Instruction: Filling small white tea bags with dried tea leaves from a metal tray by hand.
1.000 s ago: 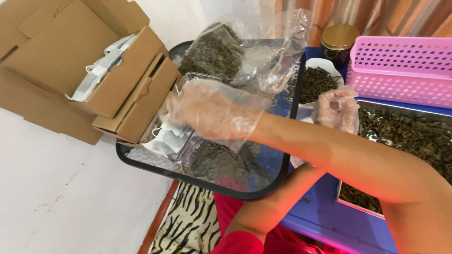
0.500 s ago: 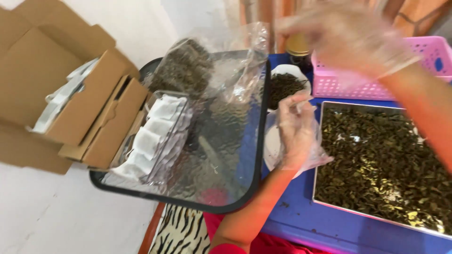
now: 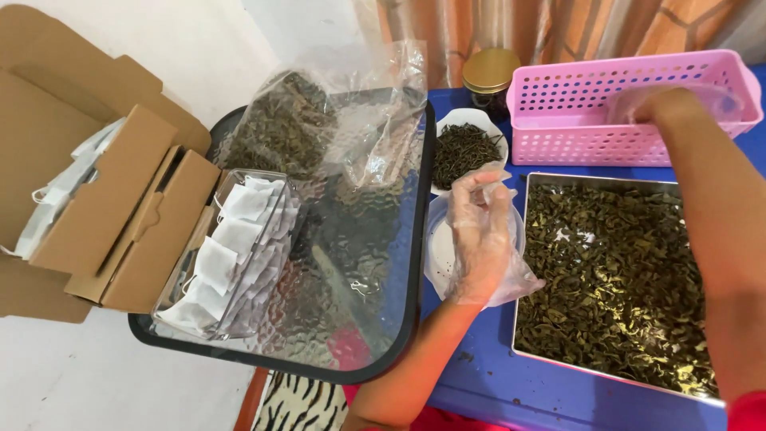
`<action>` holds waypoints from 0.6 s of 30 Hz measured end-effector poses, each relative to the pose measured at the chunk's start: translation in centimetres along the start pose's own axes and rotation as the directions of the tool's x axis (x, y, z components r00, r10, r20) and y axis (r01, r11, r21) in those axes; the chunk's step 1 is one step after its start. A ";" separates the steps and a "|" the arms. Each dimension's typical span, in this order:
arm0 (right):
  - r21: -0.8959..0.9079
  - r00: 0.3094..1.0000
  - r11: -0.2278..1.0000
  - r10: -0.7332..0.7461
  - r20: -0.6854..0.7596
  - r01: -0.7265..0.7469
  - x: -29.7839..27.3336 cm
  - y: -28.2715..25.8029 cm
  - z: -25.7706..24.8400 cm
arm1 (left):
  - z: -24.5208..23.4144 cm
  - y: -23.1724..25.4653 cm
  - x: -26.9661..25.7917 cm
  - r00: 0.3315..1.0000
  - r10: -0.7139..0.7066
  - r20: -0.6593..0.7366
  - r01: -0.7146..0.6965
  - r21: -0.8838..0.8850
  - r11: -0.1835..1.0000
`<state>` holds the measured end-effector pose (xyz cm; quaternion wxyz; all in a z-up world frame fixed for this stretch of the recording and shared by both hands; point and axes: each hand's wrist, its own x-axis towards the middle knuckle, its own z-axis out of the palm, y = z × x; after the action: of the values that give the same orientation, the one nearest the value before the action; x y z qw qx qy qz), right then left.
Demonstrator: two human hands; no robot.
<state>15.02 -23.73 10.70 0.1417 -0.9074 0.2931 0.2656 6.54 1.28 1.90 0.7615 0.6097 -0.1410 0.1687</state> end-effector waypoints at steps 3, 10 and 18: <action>-0.036 0.997 0.996 -0.079 0.021 0.080 5.5 -0.1 1.6 | 0.1 -0.2 0.1 1.000 0.013 0.011 -0.013 -0.031 0.999; -0.114 0.965 0.959 -0.254 0.063 0.260 11.8 -3.2 2.6 | 0.1 -0.3 0.2 1.000 0.028 -0.013 -0.028 -0.025 0.999; -0.017 0.917 0.922 -0.388 -0.091 0.388 -1.7 -3.9 -2.4 | -0.3 -0.4 0.0 0.998 0.059 0.022 -0.058 -0.057 0.997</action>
<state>17.20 -20.93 14.01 0.1786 -0.9587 0.1141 0.1895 6.73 1.48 1.54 0.7714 0.5856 -0.1725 0.1797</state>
